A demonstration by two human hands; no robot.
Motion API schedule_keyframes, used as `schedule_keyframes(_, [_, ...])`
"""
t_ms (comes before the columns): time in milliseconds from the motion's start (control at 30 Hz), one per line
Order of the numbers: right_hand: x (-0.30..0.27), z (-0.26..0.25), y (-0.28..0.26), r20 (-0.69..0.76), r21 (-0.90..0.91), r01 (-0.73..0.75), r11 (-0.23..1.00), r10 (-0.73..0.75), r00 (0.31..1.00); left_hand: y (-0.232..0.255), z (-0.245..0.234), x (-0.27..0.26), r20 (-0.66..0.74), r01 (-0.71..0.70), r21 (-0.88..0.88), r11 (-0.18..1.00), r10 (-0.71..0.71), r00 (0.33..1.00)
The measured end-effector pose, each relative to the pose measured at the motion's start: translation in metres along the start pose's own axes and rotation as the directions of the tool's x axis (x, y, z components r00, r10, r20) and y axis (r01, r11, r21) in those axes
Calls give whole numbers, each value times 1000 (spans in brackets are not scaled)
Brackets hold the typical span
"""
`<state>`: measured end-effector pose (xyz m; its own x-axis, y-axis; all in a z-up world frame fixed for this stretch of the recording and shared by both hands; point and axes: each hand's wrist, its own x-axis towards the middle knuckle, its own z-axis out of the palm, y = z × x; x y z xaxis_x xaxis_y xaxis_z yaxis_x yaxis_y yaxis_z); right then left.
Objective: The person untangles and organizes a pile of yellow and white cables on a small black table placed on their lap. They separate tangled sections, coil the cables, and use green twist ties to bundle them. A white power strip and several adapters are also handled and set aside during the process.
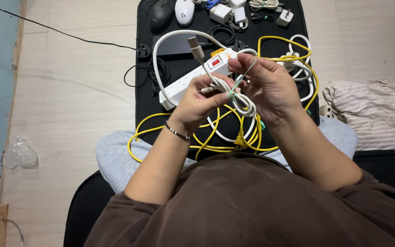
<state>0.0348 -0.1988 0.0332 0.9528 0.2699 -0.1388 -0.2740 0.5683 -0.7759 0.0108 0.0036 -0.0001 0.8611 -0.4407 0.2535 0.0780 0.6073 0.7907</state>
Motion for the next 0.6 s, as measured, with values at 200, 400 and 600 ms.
schedule_keyframes(200, [-2,-5,3,79,53,-14,998,10,997,-3,-3,6,81,19,-273,962,4,997])
schedule_keyframes(400, [-2,-14,8,291,47,94,994,-104,951,-6,5,3,122,27,-435,900,29,992])
schedule_keyframes(600, [6,-12,-19,714,-228,646,729,-326,620,-6,33,-5,-56,-28,-618,785,-9,998])
